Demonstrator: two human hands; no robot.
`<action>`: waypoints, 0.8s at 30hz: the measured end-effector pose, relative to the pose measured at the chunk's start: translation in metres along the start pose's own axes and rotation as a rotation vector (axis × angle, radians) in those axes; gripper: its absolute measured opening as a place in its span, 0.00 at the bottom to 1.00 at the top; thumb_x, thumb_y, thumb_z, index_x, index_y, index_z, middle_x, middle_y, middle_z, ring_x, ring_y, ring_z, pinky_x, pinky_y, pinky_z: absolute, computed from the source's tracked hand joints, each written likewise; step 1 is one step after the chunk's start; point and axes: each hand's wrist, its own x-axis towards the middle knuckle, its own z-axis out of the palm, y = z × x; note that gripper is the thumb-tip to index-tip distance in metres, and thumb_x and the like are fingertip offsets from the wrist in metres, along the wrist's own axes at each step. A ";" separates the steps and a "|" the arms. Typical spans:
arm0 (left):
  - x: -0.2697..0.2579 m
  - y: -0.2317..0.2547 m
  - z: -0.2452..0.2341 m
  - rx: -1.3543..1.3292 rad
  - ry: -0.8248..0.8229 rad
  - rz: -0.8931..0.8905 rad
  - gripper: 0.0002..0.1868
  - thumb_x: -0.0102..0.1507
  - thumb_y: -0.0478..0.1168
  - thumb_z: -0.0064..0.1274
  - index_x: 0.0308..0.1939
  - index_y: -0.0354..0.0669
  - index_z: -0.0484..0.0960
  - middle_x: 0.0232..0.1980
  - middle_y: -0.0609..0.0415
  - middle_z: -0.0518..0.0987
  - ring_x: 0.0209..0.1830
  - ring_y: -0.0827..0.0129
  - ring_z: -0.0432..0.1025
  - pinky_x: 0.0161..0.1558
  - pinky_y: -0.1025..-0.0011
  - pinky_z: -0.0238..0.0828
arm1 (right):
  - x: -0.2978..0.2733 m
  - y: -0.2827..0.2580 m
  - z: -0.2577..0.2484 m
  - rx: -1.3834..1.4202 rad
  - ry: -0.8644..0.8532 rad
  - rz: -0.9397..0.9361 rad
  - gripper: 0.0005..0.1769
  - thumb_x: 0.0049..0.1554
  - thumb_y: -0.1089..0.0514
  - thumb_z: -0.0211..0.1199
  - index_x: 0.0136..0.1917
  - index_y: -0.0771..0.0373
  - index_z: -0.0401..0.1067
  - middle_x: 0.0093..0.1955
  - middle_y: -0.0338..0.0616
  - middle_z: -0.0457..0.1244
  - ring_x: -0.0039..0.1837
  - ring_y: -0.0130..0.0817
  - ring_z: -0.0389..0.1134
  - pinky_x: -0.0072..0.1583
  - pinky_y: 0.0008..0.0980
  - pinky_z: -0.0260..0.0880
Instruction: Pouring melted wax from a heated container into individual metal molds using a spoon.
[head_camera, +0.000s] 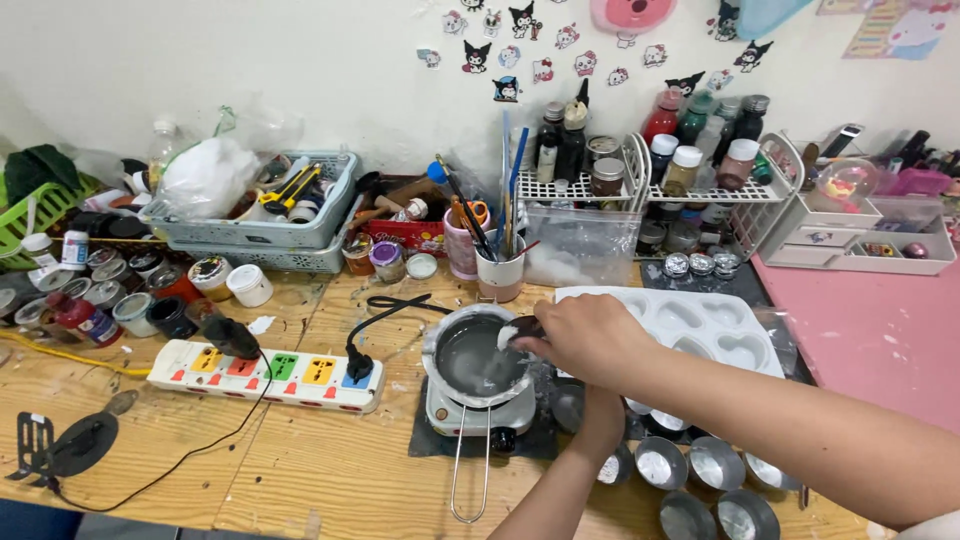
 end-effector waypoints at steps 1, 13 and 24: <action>-0.001 0.007 0.003 -0.003 -0.011 0.043 0.18 0.74 0.52 0.38 0.46 0.42 0.74 0.32 0.62 0.69 0.28 0.78 0.62 0.29 0.74 0.57 | 0.003 -0.003 -0.004 -0.038 -0.033 -0.040 0.30 0.61 0.31 0.52 0.46 0.59 0.75 0.40 0.50 0.70 0.44 0.51 0.73 0.45 0.49 0.73; -0.050 0.146 0.055 -0.294 -0.105 -0.218 0.23 0.71 0.62 0.29 0.55 0.54 0.70 0.39 0.62 0.74 0.31 0.75 0.67 0.33 0.73 0.63 | -0.026 0.060 -0.011 0.232 0.012 -0.035 0.20 0.64 0.44 0.52 0.49 0.64 0.69 0.40 0.53 0.69 0.45 0.57 0.71 0.45 0.54 0.69; -0.041 0.097 0.041 -0.144 -0.075 0.211 0.24 0.75 0.52 0.31 0.41 0.37 0.75 0.36 0.54 0.75 0.36 0.72 0.69 0.42 0.72 0.68 | -0.129 0.075 0.004 0.040 -0.184 0.188 0.09 0.59 0.50 0.59 0.48 0.56 0.71 0.35 0.50 0.69 0.40 0.53 0.72 0.43 0.50 0.71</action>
